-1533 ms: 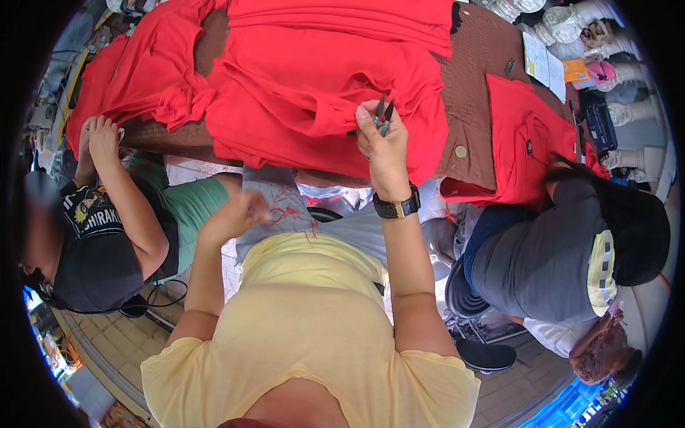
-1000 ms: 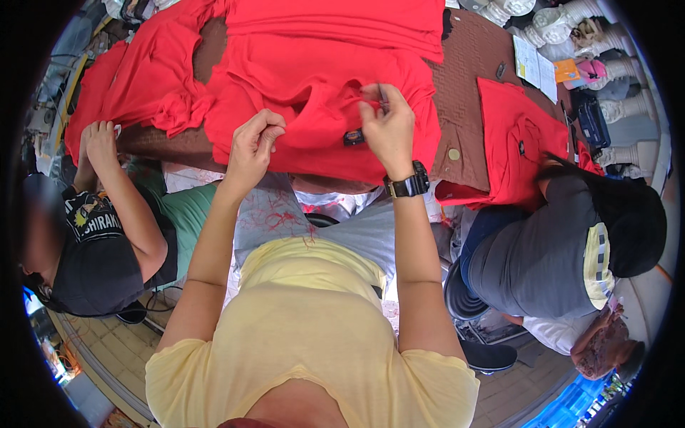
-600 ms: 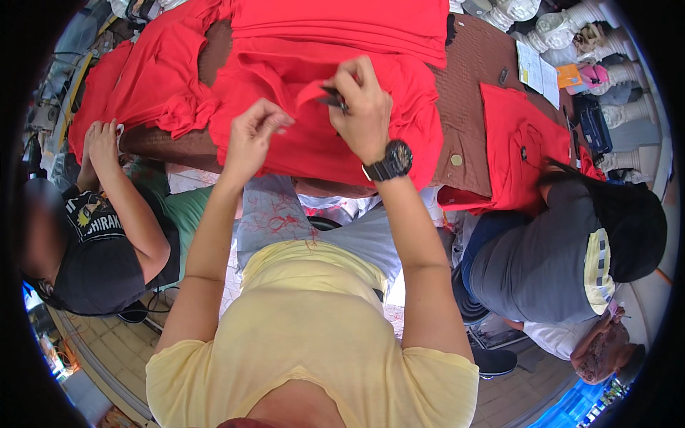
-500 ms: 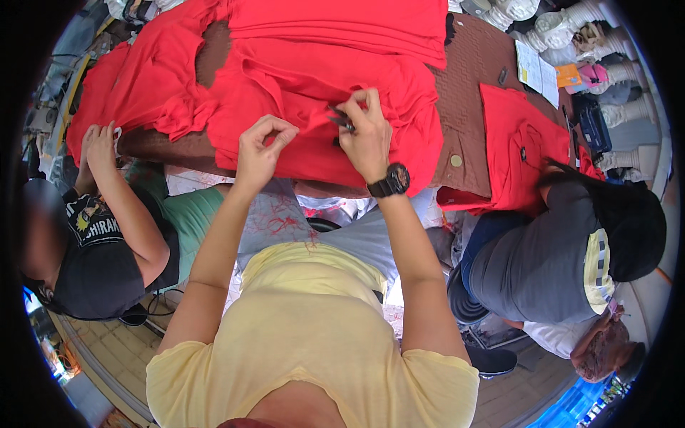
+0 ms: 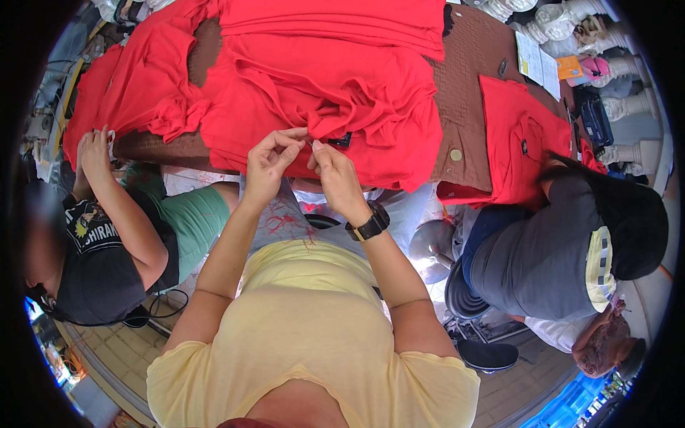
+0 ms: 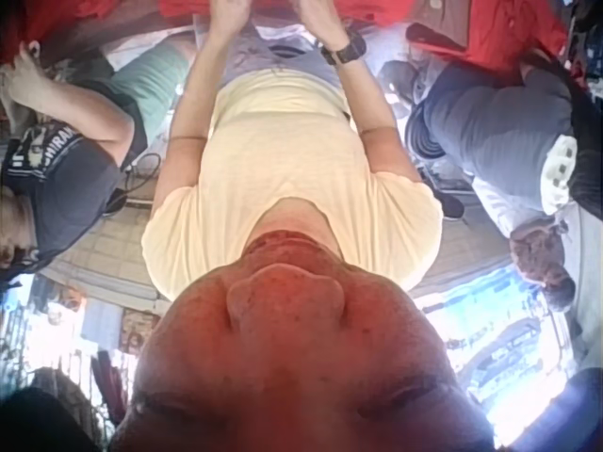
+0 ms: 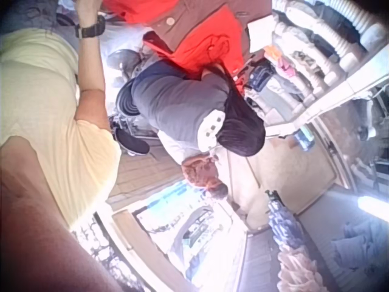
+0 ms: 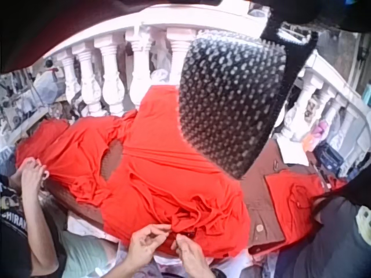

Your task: The person trims loose threads from red shirts using small snips and stacks the shirts on a table.

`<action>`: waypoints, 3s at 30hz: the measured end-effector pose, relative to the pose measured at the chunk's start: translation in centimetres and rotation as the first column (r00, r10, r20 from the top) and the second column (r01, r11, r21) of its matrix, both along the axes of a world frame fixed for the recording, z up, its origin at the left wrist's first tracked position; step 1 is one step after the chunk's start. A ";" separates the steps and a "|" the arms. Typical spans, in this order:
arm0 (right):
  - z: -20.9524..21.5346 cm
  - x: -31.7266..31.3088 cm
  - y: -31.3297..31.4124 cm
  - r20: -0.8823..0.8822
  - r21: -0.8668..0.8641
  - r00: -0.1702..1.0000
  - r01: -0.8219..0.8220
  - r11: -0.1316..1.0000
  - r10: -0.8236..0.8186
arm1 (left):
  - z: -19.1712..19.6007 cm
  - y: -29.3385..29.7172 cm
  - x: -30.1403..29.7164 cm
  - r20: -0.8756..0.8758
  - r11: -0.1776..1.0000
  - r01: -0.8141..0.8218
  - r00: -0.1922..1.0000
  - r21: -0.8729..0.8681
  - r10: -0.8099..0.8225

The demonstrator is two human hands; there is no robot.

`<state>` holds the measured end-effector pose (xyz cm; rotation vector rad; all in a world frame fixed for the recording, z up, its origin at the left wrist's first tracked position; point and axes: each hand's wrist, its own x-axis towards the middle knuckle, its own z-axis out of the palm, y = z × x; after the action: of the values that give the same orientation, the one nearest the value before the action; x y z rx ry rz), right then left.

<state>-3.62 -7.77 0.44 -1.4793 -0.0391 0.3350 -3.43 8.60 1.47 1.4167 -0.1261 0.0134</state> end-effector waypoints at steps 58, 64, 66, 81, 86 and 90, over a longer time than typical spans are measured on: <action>4.5 4.1 -6.4 0.291 -0.239 0.951 -0.034 0.971 0.105 | 7.4 5.8 1.1 -0.019 0.934 -0.048 0.999 -0.355 0.044; 3.7 3.4 -3.3 0.392 -0.169 0.919 0.029 0.985 0.040 | 7.3 6.4 0.9 -0.025 0.941 -0.049 0.999 -0.336 0.043; 3.9 3.5 -1.9 0.425 -0.172 0.904 0.024 0.985 0.052 | 6.9 6.2 1.0 -0.031 0.936 -0.072 0.997 -0.344 0.065; 1.3 5.6 -0.9 0.251 -0.309 0.939 -0.152 0.939 0.235 | 4.0 4.3 1.8 0.406 0.690 -0.360 0.908 0.628 0.105; 1.1 5.8 -0.3 0.254 -0.460 0.934 -0.111 0.881 0.251 | 0.4 4.6 4.1 0.431 0.500 -0.366 0.902 0.785 -0.016; -0.7 5.4 -0.2 0.236 -0.487 0.945 -0.087 0.869 0.227 | 0.5 4.2 4.8 0.339 0.442 -0.318 0.940 0.839 0.033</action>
<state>1.79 -7.92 -0.23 -2.0108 -0.3355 0.2698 1.42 12.80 2.01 2.5137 -0.2340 0.3846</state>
